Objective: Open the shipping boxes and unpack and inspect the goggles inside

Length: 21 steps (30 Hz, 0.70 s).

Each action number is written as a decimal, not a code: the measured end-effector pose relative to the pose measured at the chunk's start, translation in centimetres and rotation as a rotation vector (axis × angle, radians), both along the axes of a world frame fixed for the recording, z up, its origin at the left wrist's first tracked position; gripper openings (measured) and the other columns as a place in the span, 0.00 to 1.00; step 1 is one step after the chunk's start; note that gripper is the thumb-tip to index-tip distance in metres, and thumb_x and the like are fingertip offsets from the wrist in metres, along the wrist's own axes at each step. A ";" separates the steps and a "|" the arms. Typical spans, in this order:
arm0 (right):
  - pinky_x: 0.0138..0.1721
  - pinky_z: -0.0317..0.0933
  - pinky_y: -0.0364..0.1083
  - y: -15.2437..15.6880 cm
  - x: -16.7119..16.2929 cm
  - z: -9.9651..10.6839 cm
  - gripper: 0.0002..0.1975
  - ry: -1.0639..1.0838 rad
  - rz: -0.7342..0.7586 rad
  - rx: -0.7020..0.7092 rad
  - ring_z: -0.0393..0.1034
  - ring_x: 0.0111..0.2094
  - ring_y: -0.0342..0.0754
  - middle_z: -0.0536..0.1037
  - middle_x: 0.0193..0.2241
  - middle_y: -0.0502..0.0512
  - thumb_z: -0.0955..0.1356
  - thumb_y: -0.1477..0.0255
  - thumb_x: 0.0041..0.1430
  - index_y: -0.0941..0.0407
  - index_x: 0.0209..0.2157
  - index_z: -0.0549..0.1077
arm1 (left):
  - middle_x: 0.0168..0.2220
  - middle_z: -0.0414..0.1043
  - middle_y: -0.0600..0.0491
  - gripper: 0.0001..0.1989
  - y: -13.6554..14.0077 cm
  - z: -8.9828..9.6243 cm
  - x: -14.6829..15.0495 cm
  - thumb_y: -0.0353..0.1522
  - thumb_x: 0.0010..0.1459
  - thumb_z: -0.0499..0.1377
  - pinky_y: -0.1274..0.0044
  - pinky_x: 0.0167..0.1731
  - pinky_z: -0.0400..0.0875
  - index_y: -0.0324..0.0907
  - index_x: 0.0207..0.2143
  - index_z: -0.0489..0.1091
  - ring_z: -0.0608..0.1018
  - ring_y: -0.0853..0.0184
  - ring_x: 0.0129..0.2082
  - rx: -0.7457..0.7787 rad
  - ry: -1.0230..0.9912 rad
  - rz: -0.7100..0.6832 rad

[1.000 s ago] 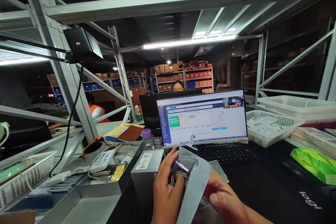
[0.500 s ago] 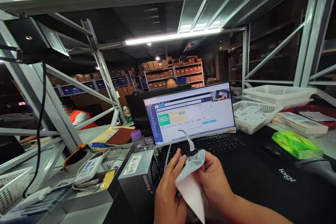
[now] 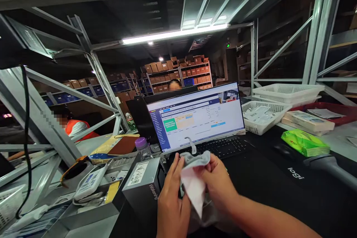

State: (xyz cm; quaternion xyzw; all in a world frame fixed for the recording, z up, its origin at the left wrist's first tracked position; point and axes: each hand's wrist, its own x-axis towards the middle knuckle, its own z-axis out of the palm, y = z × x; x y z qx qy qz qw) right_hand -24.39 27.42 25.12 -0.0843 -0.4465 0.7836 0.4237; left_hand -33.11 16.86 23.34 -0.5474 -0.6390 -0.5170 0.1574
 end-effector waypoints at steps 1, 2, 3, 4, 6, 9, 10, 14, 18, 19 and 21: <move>0.27 0.54 0.41 -0.5 -0.4 -0.8 0.16 -0.047 -0.050 0.059 0.57 0.23 0.42 0.68 0.20 0.44 0.80 0.68 0.37 0.55 0.24 0.72 | 0.68 0.60 0.53 0.31 0.0 0.1 0.1 0.29 0.62 0.59 0.72 0.63 0.64 0.52 0.67 0.61 0.66 0.59 0.66 0.043 -0.058 -0.005; 0.25 0.50 0.41 -0.9 -0.7 -1.5 0.15 -0.087 -0.095 0.121 0.53 0.22 0.41 0.64 0.18 0.43 0.79 0.69 0.37 0.55 0.21 0.70 | 0.67 0.62 0.52 0.30 0.0 0.2 0.2 0.31 0.62 0.61 0.71 0.63 0.64 0.51 0.66 0.63 0.66 0.58 0.66 0.082 -0.122 -0.011; 0.24 0.47 0.41 -1.2 -0.9 -2.0 0.15 -0.115 -0.128 0.176 0.50 0.22 0.40 0.61 0.17 0.43 0.78 0.70 0.37 0.56 0.19 0.68 | 0.66 0.63 0.51 0.30 0.0 0.3 0.3 0.34 0.61 0.62 0.71 0.63 0.64 0.49 0.65 0.64 0.67 0.57 0.66 0.110 -0.180 -0.014; 0.23 0.45 0.41 -1.3 -1.0 -2.3 0.16 -0.126 -0.148 0.218 0.48 0.22 0.39 0.59 0.16 0.42 0.76 0.70 0.38 0.55 0.17 0.65 | 0.66 0.64 0.51 0.30 0.0 0.4 0.3 0.35 0.60 0.63 0.70 0.63 0.65 0.49 0.64 0.66 0.67 0.56 0.65 0.113 -0.219 -0.018; 0.23 0.44 0.41 -1.0 -0.7 -2.0 0.20 -0.122 -0.126 0.247 0.48 0.22 0.39 0.58 0.15 0.42 0.76 0.70 0.38 0.55 0.15 0.60 | 0.65 0.65 0.52 0.29 0.0 0.5 0.2 0.35 0.60 0.64 0.71 0.62 0.66 0.51 0.64 0.66 0.68 0.56 0.65 0.060 -0.213 -0.037; 0.24 0.49 0.40 0.9 0.3 -0.3 0.24 -0.082 0.013 0.146 0.52 0.20 0.38 0.61 0.15 0.42 0.81 0.69 0.33 0.55 0.15 0.61 | 0.67 0.62 0.56 0.29 0.1 0.5 -0.3 0.29 0.63 0.58 0.72 0.62 0.65 0.57 0.64 0.64 0.66 0.60 0.66 -0.012 -0.061 -0.056; 0.26 0.53 0.40 1.6 0.8 0.3 0.23 -0.051 0.070 0.074 0.55 0.21 0.39 0.64 0.16 0.42 0.82 0.68 0.31 0.56 0.17 0.65 | 0.68 0.60 0.57 0.29 0.1 0.5 -0.4 0.28 0.64 0.55 0.73 0.63 0.64 0.59 0.65 0.63 0.66 0.61 0.66 -0.025 0.006 -0.055; 0.34 0.64 0.44 3.5 1.9 2.4 0.23 0.044 0.186 -0.145 0.69 0.26 0.44 0.77 0.25 0.49 0.84 0.65 0.31 0.57 0.28 0.76 | 0.69 0.58 0.56 0.32 0.1 0.5 -0.6 0.25 0.64 0.53 0.76 0.61 0.65 0.59 0.67 0.59 0.65 0.63 0.67 -0.094 0.198 -0.051; 0.32 0.63 0.43 2.7 1.4 2.2 0.22 0.073 0.095 -0.143 0.68 0.26 0.44 0.78 0.27 0.49 0.83 0.63 0.35 0.55 0.31 0.76 | 0.69 0.59 0.56 0.31 0.0 0.5 -0.4 0.26 0.64 0.53 0.75 0.61 0.65 0.58 0.66 0.61 0.66 0.62 0.66 -0.080 0.119 -0.044; 0.30 0.62 0.42 2.2 1.1 1.7 0.21 0.059 0.058 -0.115 0.66 0.25 0.43 0.77 0.26 0.48 0.82 0.64 0.36 0.55 0.30 0.75 | 0.68 0.59 0.56 0.30 0.0 0.5 -0.3 0.26 0.64 0.54 0.74 0.62 0.64 0.58 0.65 0.62 0.66 0.61 0.66 -0.064 0.072 -0.028; 0.26 0.56 0.41 0.9 0.5 0.2 0.15 -0.017 -0.041 -0.012 0.60 0.22 0.41 0.71 0.21 0.45 0.80 0.68 0.38 0.55 0.25 0.72 | 0.67 0.62 0.56 0.29 -0.1 0.6 0.0 0.27 0.63 0.54 0.73 0.63 0.63 0.58 0.64 0.65 0.67 0.61 0.65 -0.023 -0.026 0.004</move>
